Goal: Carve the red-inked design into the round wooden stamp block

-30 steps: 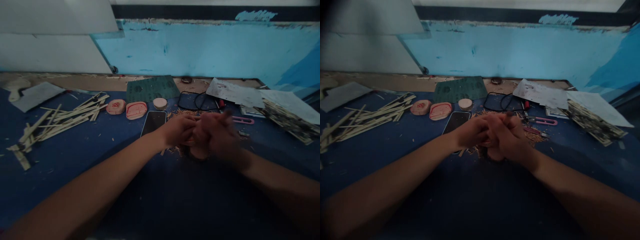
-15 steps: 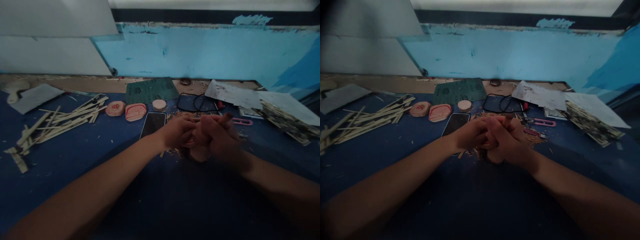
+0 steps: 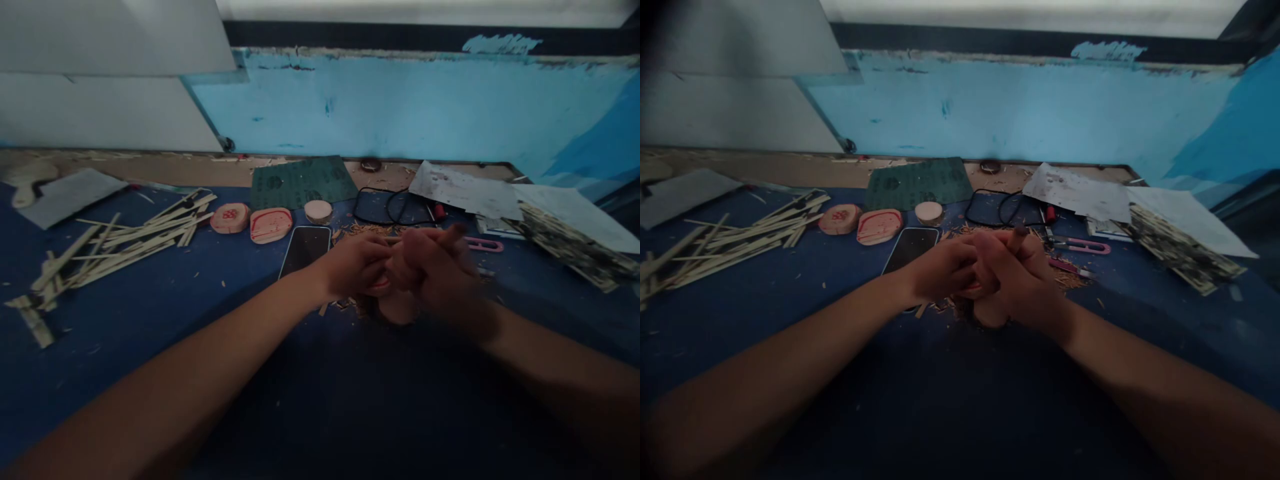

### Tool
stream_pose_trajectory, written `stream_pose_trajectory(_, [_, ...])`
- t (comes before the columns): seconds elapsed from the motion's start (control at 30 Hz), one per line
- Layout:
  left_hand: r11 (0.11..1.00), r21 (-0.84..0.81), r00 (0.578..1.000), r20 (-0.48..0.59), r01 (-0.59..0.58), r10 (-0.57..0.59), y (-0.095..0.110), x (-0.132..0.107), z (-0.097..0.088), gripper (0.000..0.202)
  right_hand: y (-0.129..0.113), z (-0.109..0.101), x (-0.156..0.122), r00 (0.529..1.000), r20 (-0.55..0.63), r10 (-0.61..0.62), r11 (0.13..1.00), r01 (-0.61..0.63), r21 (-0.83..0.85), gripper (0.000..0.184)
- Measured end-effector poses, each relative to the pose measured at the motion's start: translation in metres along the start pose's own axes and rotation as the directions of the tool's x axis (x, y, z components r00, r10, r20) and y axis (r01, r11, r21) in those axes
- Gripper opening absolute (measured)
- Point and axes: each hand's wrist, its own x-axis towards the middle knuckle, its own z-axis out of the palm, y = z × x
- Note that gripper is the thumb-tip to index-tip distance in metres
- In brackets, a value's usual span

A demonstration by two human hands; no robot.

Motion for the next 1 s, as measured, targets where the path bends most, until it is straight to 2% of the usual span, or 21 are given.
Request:
stream_pose_trajectory(0.1, [1.0,-0.008,1.0,-0.004,-0.012,0.012,0.0014,0.0008,-0.0007,0.029,-0.0027,0.0021,0.0018,0.999,-0.018,-0.031,0.999,0.032,0.03,0.061])
stream_pose_trajectory(0.27, [0.998,-0.061,1.0,-0.002,-0.029,0.029,0.0024,0.0015,-0.0011,0.028,-0.0034,0.0024,0.0011,1.0,-0.021,0.015,1.0,-0.014,0.028,0.059])
stream_pose_trajectory(0.8, [1.0,-0.01,1.0,0.001,-0.017,0.017,0.0018,0.0015,-0.0018,0.028,-0.0035,-0.0006,0.0004,0.999,0.033,0.017,1.0,-0.017,0.002,0.056])
stream_pose_trajectory(1.0, [1.0,-0.018,0.999,-0.026,-0.02,0.019,0.0025,0.0012,0.0006,0.026,-0.0012,0.0006,-0.0005,0.999,-0.01,0.034,0.999,-0.034,0.019,0.063])
